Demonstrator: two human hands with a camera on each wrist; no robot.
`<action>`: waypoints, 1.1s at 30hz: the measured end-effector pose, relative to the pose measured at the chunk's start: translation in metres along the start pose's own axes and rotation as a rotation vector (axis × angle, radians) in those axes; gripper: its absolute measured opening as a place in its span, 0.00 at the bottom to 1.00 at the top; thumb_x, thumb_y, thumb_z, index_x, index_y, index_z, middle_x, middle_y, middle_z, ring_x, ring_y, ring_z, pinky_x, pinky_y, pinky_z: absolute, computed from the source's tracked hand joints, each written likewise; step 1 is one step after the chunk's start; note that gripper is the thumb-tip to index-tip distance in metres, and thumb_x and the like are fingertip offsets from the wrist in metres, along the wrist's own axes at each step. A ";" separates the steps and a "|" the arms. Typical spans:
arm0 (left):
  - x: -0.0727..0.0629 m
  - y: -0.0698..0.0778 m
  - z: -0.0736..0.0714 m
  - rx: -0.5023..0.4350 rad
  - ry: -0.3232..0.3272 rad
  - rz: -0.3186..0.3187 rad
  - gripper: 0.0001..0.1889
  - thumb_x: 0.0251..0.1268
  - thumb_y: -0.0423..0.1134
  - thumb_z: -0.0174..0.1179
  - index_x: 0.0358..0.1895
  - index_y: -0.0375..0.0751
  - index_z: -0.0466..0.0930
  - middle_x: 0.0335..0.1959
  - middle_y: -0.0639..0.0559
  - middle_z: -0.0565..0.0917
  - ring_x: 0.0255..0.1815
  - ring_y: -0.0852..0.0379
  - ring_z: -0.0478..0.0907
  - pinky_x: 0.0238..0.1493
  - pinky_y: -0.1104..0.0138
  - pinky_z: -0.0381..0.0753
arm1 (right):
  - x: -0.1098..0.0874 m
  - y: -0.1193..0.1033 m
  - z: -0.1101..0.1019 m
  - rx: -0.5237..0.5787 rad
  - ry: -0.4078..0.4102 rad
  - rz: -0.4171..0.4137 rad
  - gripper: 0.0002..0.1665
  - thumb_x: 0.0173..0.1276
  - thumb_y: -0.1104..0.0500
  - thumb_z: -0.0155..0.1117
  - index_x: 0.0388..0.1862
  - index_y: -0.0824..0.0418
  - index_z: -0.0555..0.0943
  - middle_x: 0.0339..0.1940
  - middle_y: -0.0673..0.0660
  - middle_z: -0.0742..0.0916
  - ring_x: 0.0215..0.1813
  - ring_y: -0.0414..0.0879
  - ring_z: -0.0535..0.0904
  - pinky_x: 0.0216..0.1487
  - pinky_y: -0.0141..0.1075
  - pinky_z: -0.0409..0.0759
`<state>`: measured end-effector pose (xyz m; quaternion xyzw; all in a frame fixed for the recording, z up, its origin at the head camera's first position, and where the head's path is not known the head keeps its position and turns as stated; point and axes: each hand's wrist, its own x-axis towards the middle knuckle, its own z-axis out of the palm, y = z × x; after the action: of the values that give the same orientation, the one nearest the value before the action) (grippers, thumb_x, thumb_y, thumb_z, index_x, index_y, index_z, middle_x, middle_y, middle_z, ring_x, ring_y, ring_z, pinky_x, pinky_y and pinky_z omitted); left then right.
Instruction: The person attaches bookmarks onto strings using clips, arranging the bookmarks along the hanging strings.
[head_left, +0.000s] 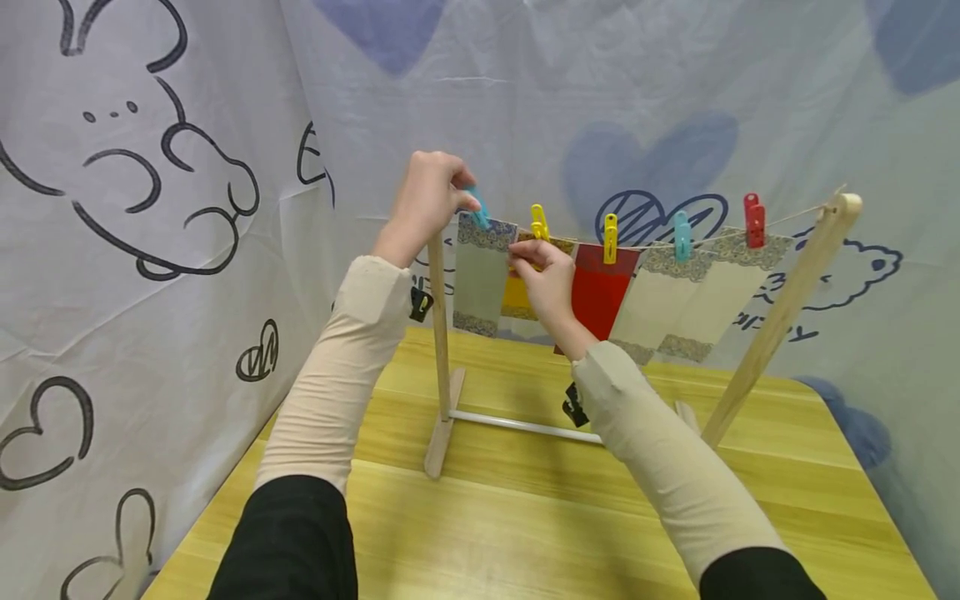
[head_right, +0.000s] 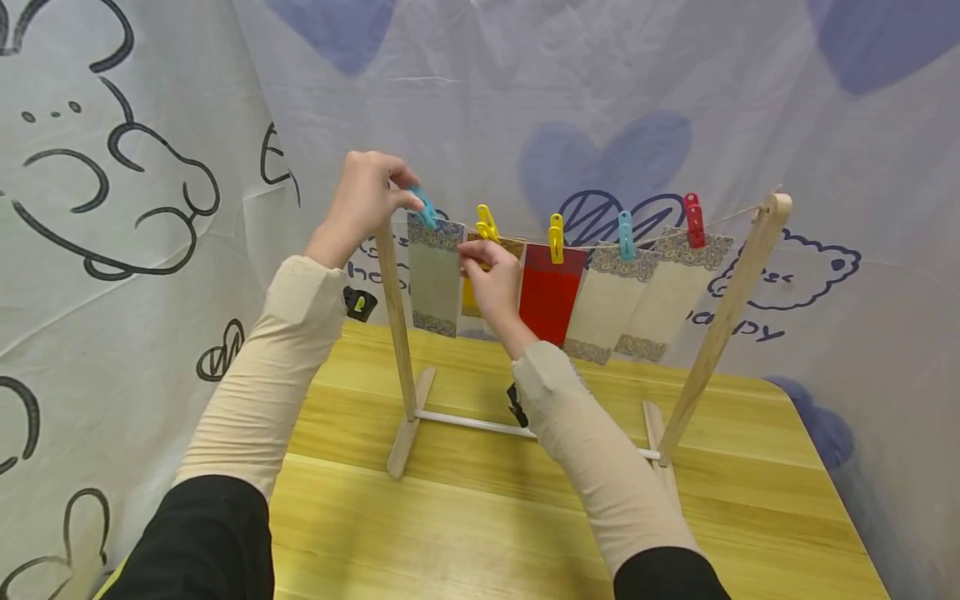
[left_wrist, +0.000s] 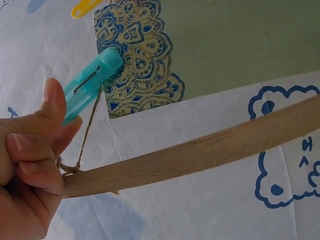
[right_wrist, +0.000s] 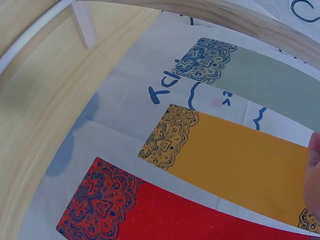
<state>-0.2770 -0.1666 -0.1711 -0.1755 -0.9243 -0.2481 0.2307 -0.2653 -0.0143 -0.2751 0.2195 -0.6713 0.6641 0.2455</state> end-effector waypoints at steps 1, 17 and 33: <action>0.000 0.000 0.000 -0.004 -0.002 -0.001 0.14 0.50 0.38 0.64 0.40 0.34 0.82 0.37 0.44 0.82 0.36 0.53 0.76 0.38 0.67 0.75 | 0.000 -0.001 0.000 -0.001 -0.001 -0.002 0.07 0.59 0.76 0.55 0.35 0.82 0.76 0.35 0.75 0.80 0.37 0.63 0.77 0.37 0.48 0.78; 0.000 -0.001 -0.003 -0.033 -0.138 -0.036 0.23 0.52 0.39 0.64 0.53 0.37 0.75 0.46 0.46 0.79 0.36 0.54 0.77 0.36 0.70 0.76 | -0.001 -0.002 -0.002 -0.051 0.023 -0.020 0.07 0.58 0.75 0.57 0.35 0.82 0.77 0.35 0.74 0.81 0.35 0.63 0.77 0.35 0.30 0.78; -0.003 -0.001 -0.003 -0.133 -0.104 -0.050 0.23 0.55 0.38 0.62 0.56 0.37 0.72 0.52 0.47 0.75 0.16 0.54 0.75 0.21 0.70 0.75 | -0.013 -0.006 -0.007 -0.035 0.028 -0.058 0.06 0.57 0.77 0.57 0.33 0.82 0.76 0.34 0.74 0.81 0.33 0.69 0.75 0.32 0.40 0.80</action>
<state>-0.2737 -0.1698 -0.1708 -0.1801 -0.9205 -0.3054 0.1641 -0.2512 -0.0081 -0.2780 0.2249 -0.6726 0.6479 0.2778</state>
